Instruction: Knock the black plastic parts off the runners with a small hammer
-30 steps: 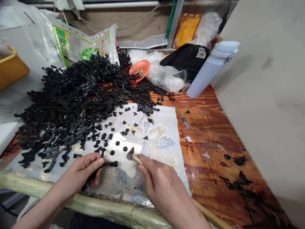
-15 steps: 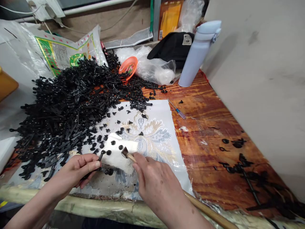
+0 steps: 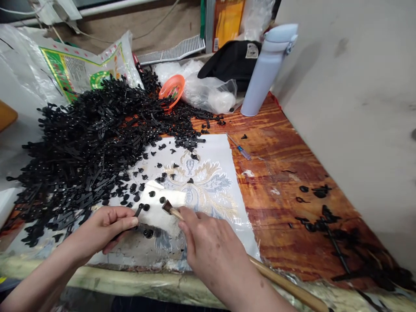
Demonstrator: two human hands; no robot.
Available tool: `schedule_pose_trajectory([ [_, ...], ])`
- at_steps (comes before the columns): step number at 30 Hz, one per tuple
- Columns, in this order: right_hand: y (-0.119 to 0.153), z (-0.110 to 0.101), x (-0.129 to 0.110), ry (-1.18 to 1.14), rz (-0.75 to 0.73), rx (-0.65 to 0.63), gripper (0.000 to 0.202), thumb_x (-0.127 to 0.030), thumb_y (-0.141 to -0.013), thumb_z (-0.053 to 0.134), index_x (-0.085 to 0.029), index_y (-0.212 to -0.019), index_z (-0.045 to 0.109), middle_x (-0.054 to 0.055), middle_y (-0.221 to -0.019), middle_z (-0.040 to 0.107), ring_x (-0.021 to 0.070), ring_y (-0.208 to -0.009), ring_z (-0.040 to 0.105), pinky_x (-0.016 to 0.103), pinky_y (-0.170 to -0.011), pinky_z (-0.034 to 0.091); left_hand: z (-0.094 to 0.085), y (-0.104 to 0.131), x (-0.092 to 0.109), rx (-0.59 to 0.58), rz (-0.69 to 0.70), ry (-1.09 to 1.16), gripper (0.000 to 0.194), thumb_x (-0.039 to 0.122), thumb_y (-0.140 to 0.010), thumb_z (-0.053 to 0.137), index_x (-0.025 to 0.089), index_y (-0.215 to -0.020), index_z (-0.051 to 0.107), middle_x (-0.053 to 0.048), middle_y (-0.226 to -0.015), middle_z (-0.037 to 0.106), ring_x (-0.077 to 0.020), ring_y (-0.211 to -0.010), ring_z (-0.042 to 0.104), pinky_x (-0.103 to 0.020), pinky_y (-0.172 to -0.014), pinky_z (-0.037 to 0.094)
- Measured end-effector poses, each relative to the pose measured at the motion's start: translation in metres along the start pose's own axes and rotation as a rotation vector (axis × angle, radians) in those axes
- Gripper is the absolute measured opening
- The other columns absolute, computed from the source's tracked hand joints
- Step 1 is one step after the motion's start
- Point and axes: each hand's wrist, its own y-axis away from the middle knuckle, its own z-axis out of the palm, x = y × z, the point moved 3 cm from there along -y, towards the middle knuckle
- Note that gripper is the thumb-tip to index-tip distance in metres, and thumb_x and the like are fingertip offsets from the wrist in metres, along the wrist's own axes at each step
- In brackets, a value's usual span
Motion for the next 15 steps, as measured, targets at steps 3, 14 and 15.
schedule_pose_trajectory([
  [3,-0.005,-0.014,-0.012,0.020,-0.043,0.018,0.035,-0.027,-0.096,0.031,-0.021,-0.121,0.055,0.007,-0.075,0.067,0.0242,-0.064,0.065,0.037,-0.056,0.049,0.001,-0.001,0.004,0.012,0.015,-0.013,0.038,0.042,-0.075,0.057,0.022,-0.048,0.039,0.009,-0.038,0.032,-0.0062,-0.031,0.026,-0.021,-0.037,0.018],
  [14,-0.037,0.000,-0.035,0.012,-0.194,-0.014,0.040,-0.021,-0.092,0.032,-0.015,-0.124,0.055,0.013,-0.087,0.071,0.0237,-0.068,0.066,0.038,-0.061,0.051,-0.003,-0.004,-0.001,-0.027,0.034,0.018,0.035,0.035,-0.071,0.059,0.023,-0.044,0.040,0.009,-0.036,0.032,-0.0067,-0.029,0.025,-0.022,-0.033,0.015],
  [15,-0.037,-0.001,-0.034,0.005,-0.186,-0.021,0.038,-0.022,-0.092,0.033,-0.017,-0.123,0.056,0.012,-0.087,0.071,0.0232,-0.069,0.066,0.037,-0.063,0.051,-0.004,-0.005,-0.002,-0.035,0.029,0.030,0.036,0.035,-0.071,0.059,0.023,-0.044,0.040,0.009,-0.035,0.033,-0.0067,-0.029,0.025,-0.022,-0.033,0.015],
])
